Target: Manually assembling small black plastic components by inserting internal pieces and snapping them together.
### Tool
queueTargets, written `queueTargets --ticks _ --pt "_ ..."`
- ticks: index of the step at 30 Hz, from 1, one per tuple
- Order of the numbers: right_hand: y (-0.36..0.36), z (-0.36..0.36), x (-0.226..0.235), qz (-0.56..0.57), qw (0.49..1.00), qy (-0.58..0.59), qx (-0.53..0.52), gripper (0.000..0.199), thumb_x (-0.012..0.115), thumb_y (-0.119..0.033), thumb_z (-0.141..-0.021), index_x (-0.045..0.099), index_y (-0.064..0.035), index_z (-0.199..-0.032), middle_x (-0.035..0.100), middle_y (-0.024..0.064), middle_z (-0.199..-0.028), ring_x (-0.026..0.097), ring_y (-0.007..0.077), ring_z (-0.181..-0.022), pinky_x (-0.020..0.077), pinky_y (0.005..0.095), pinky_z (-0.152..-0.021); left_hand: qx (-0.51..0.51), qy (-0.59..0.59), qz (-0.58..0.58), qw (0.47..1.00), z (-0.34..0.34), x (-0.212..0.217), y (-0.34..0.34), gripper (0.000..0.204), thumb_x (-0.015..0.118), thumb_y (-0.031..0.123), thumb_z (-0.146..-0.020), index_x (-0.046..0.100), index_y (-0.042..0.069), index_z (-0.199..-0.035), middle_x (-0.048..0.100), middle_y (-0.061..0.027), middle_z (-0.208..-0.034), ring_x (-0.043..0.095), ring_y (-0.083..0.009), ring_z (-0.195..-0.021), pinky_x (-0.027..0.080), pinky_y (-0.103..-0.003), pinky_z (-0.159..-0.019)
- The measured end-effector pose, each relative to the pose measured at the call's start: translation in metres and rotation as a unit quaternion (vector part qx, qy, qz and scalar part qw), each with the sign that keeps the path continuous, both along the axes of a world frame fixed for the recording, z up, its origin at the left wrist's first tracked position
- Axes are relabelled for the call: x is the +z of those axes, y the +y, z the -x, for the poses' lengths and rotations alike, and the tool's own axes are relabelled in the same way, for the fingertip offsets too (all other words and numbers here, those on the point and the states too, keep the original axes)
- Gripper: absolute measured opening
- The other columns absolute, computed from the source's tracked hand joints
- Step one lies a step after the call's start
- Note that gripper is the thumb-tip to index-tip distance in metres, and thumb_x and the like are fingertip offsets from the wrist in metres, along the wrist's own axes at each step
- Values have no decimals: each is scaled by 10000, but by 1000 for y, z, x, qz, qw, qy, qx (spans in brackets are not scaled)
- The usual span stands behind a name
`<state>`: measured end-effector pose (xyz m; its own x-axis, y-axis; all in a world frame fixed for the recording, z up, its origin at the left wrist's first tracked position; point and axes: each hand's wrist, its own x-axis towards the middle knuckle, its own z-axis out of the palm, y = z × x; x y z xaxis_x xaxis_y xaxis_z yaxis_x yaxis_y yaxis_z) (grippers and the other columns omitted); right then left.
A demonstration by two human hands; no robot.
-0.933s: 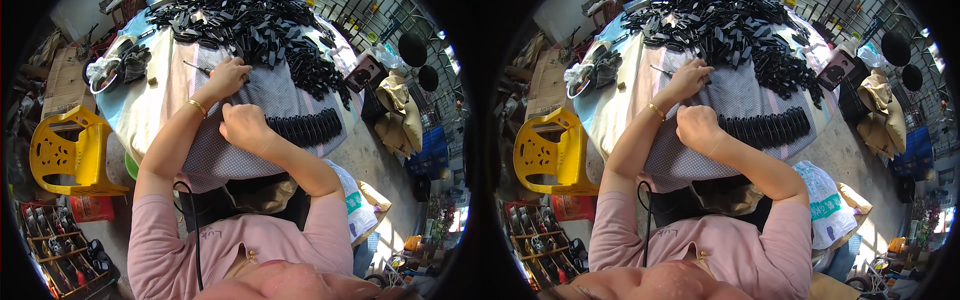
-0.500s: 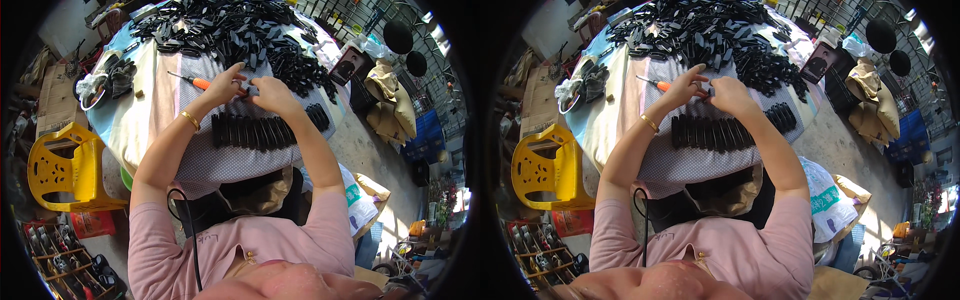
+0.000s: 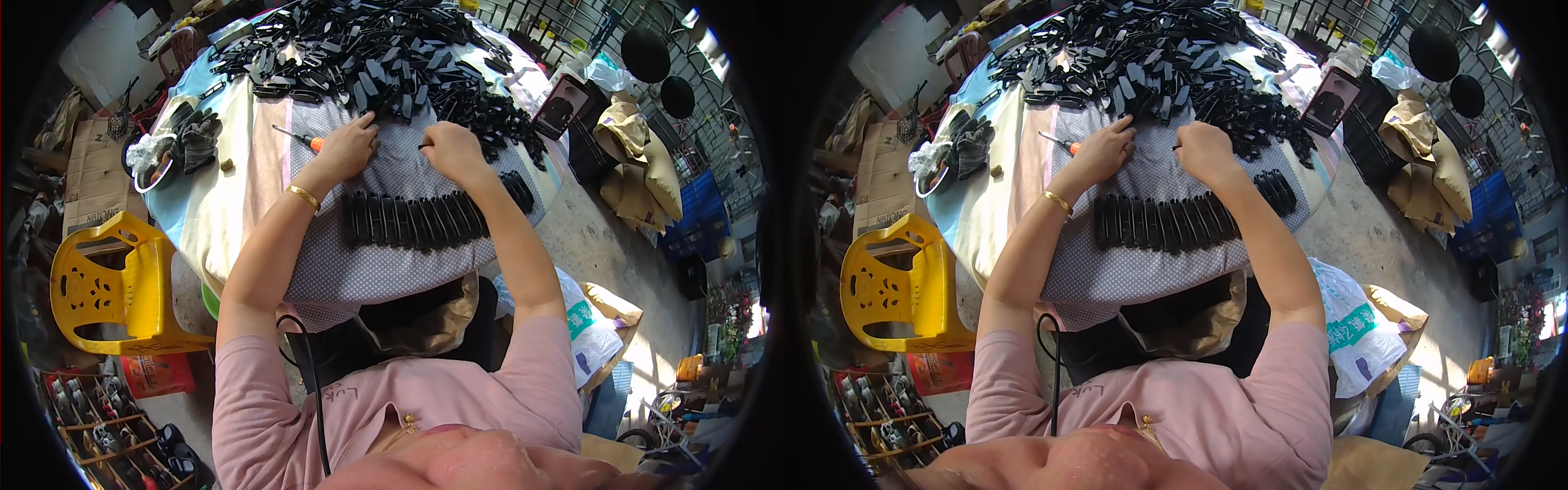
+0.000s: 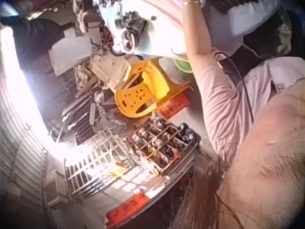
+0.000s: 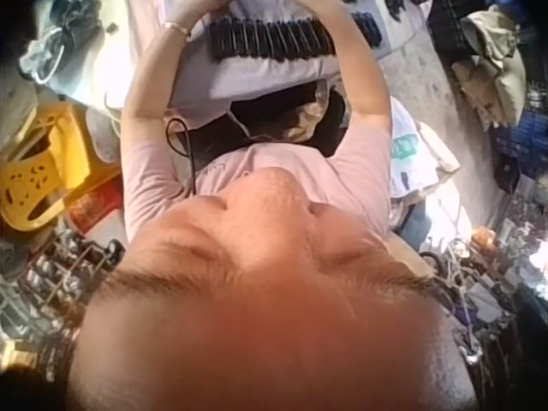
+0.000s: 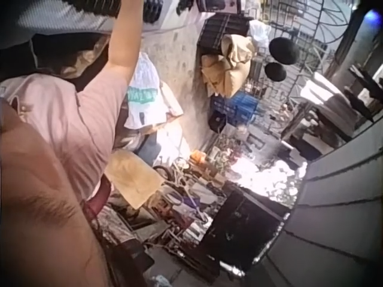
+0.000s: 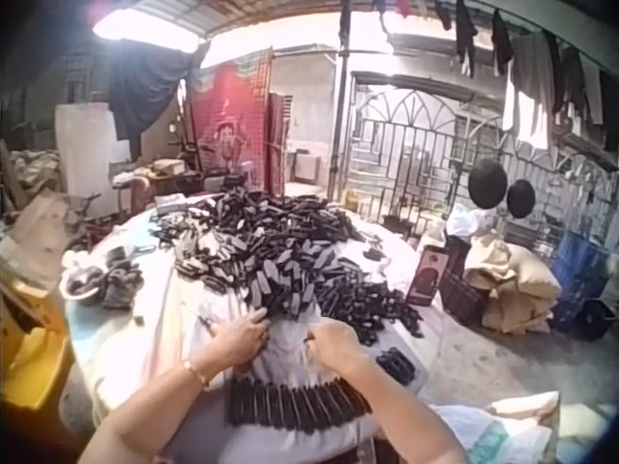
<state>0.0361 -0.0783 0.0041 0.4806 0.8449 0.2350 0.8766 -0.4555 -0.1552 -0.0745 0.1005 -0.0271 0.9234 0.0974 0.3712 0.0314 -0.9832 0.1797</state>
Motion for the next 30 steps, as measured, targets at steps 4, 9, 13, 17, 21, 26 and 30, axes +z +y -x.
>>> queueTargets --ticks 4,9,13,17,21,26,30 --pt "-11 -5 3 -128 989 68 -22 134 635 -118 -734 630 -21 -826 626 124 -822 617 265 -749 491 348 -686 6 45 7 999 5 10 -6 242 538 136 -808 596 -17 -986 530 -152 -1174 586 -331 -899 470 -382 -810" --pt "-16 8 8 -266 959 96 12 192 628 -60 -751 640 -16 -937 648 95 -755 632 163 -675 497 251 -644 -16 36 47 998 22 31 -14 176 586 133 -785 627 4 -898 588 -141 -1017 602 -309 -811 486 -367 -742" --pt "-16 23 9 -348 915 201 43 194 618 -42 -781 641 -7 -971 648 60 -756 609 103 -677 487 223 -620 83 -46 146 985 16 30 -13 258 641 211 -763 611 21 -935 582 -156 -976 601 -303 -813 472 -371 -751" --pt "-13 41 16 -363 881 295 72 158 637 -35 -786 646 3 -940 649 44 -771 598 74 -691 484 205 -606 131 -65 53 988 0 -1 1 426 673 245 -736 537 35 -1081 603 -180 -949 586 -365 -852 447 -423 -779" --pt "-13 32 5 -395 895 180 98 146 658 -45 -779 648 4 -916 646 36 -749 596 73 -657 482 194 -579 113 -88 190 971 2 13 -4 359 659 211 -755 561 21 -1043 634 -164 -852 610 -317 -782 472 -378 -719" --pt "-12 37 2 -433 841 318 62 122 649 -49 -795 646 12 -900 643 36 -718 597 72 -630 486 186 -572 96 -115 428 891 5 12 12 264 634 53 -782 562 17 -1034 634 -65 -815 581 -110 -712 458 -236 -597" --pt "-10 42 1 -477 831 277 70 125 642 -56 -805 639 32 -893 644 41 -714 603 79 -629 494 187 -582 28 -174 425 888 12 29 -18 436 659 16 -750 474 17 -1144 582 -66 -932 529 -107 -715 478 -231 -658"
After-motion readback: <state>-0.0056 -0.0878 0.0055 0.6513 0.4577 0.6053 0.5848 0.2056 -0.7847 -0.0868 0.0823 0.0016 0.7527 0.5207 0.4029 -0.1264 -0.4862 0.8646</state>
